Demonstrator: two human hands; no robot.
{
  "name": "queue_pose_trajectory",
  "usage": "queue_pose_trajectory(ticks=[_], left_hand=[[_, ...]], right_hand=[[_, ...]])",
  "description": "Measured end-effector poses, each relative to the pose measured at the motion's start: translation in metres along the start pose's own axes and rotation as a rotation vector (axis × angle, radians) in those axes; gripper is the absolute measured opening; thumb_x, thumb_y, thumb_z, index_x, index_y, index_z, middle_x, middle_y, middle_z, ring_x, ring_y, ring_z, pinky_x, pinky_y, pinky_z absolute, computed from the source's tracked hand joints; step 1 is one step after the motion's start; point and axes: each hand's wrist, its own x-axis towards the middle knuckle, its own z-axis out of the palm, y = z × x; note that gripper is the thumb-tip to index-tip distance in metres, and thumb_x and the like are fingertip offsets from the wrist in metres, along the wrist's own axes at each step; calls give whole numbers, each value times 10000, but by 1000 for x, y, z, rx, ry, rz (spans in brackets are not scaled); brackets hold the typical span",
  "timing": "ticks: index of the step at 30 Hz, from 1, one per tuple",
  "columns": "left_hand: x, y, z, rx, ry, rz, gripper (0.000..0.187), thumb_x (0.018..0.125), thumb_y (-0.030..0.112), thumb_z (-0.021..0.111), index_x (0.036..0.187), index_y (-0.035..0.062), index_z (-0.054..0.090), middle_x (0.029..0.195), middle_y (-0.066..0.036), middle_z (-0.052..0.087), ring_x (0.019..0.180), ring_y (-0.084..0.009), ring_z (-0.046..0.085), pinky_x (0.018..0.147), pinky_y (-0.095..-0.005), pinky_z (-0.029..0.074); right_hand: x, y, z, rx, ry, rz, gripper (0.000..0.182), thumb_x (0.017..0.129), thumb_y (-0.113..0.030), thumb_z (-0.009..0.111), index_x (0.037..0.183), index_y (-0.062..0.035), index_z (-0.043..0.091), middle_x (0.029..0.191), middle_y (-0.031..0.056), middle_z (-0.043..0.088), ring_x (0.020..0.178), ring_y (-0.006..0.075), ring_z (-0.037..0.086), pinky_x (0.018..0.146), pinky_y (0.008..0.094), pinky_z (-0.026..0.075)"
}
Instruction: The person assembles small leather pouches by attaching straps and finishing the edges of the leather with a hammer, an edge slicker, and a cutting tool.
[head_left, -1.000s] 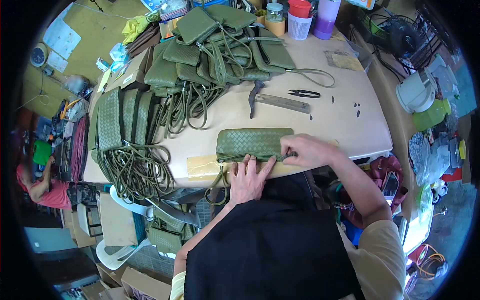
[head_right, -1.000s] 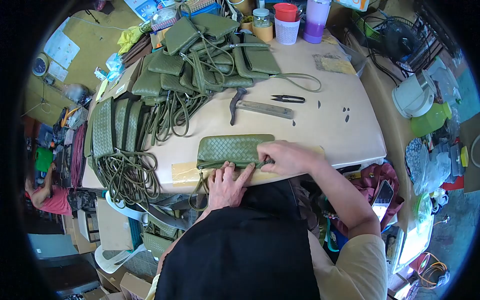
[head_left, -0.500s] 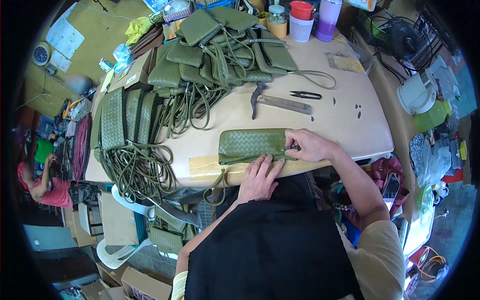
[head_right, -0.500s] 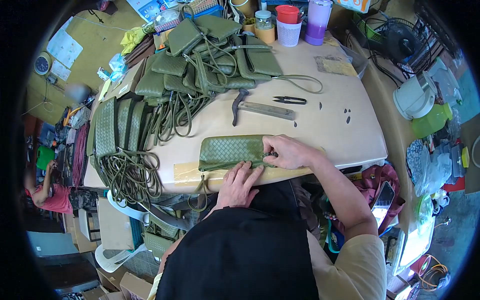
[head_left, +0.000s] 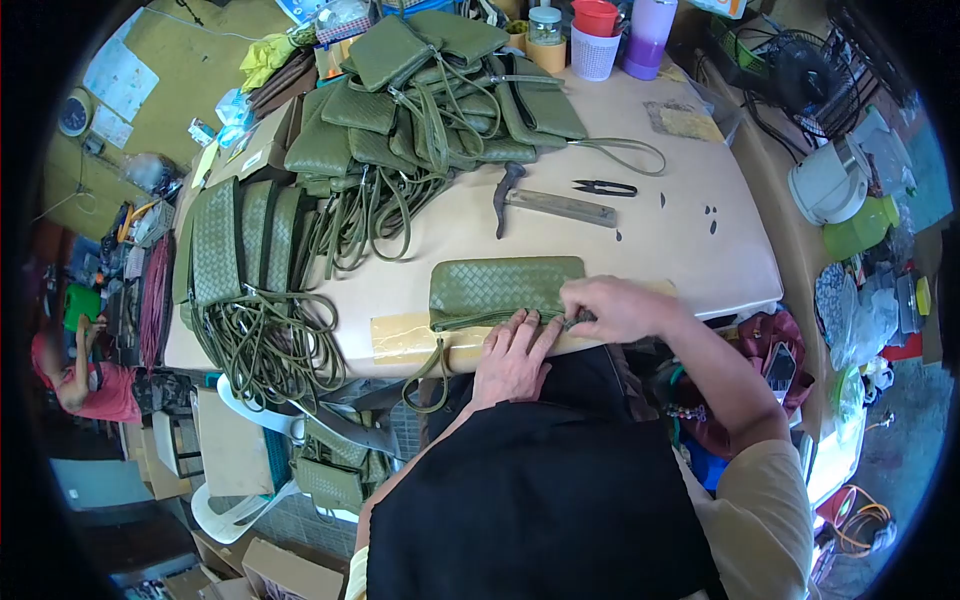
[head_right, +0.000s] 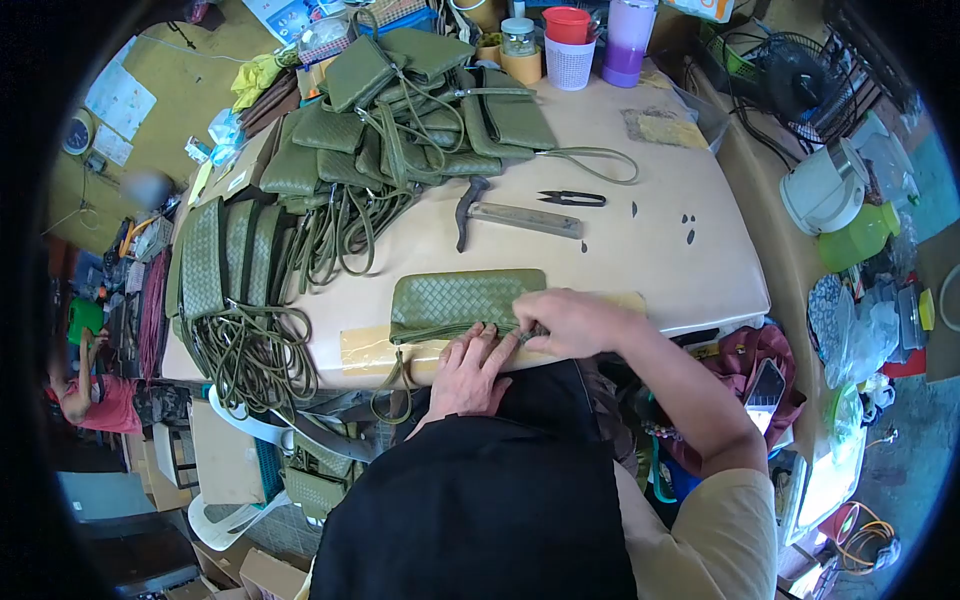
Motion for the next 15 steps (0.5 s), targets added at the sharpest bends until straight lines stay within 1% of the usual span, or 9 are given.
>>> queue_pose_trajectory(ticks=[3, 4, 5, 7, 8, 10, 11, 13, 15], left_hand=[[-1, 0, -2, -12, -2, 3, 779, 752, 236, 746, 1446, 205, 393, 1355, -112, 473, 1298, -302, 422, 1059, -444, 357], [-3, -1, -3, -19, -7, 3, 777, 753, 228, 745, 1445, 200, 394, 1356, -109, 473, 1295, -302, 426, 1057, -438, 360], [-4, -2, -3, -19, -4, 3, 777, 753, 228, 745, 1445, 200, 394, 1356, -109, 473, 1295, -302, 426, 1057, -438, 360], [-1, -1, -2, -13, -4, 7, 770, 754, 221, 742, 1441, 193, 396, 1355, -110, 475, 1296, -304, 424, 1055, -427, 365], [-2, 1, -2, -17, -11, 6, 770, 754, 221, 742, 1441, 193, 396, 1355, -110, 475, 1296, -304, 424, 1055, -427, 365], [1, 2, -5, 4, -6, -13, 768, 751, 220, 743, 1438, 200, 401, 1355, -110, 476, 1297, -301, 423, 1063, -417, 363], [1, 2, -5, 6, -3, -11, 768, 751, 220, 743, 1438, 200, 401, 1355, -110, 476, 1297, -301, 423, 1063, -417, 363], [-1, 1, -3, -4, 0, -3, 762, 743, 198, 746, 1424, 159, 407, 1354, -113, 477, 1294, -302, 426, 1071, -417, 363], [-3, -3, 0, -47, 15, -13, 759, 738, 185, 748, 1415, 131, 408, 1353, -115, 476, 1292, -304, 428, 1075, -415, 364]], right_hand=[[-8, 9, -21, -10, -37, 48, 201, 759, -86, 718, 831, -5, 549, 781, 128, 573, 727, 322, 576, 687, 413, 469], [-13, 24, -30, -161, 47, -76, 199, 761, -86, 716, 835, -7, 549, 790, 130, 584, 742, 319, 589, 692, 410, 472], [-26, 30, -36, -163, 47, -77, 199, 761, -86, 716, 835, -7, 549, 790, 130, 584, 742, 319, 589, 692, 410, 472], [-38, 13, -60, 38, 117, 305, 199, 767, -103, 693, 860, -11, 544, 819, 142, 592, 811, 331, 608, 723, 407, 480], [-35, 7, -51, 44, 114, 309, 199, 767, -103, 693, 860, -11, 544, 819, 142, 592, 811, 331, 608, 723, 407, 480], [-17, -14, -27, 83, 180, 20, 204, 772, -107, 697, 862, -9, 541, 816, 141, 597, 803, 330, 612, 713, 401, 480], [-14, -11, -17, 80, 183, 18, 204, 772, -107, 697, 862, -9, 541, 816, 141, 597, 803, 330, 612, 713, 401, 480], [-5, 1, 2, -4, 93, 65, 222, 773, -113, 706, 864, -4, 536, 826, 141, 601, 806, 332, 612, 715, 399, 481], [-15, 16, -16, 66, 40, 104, 229, 774, -124, 712, 855, -1, 536, 818, 142, 603, 791, 333, 614, 709, 403, 483]])
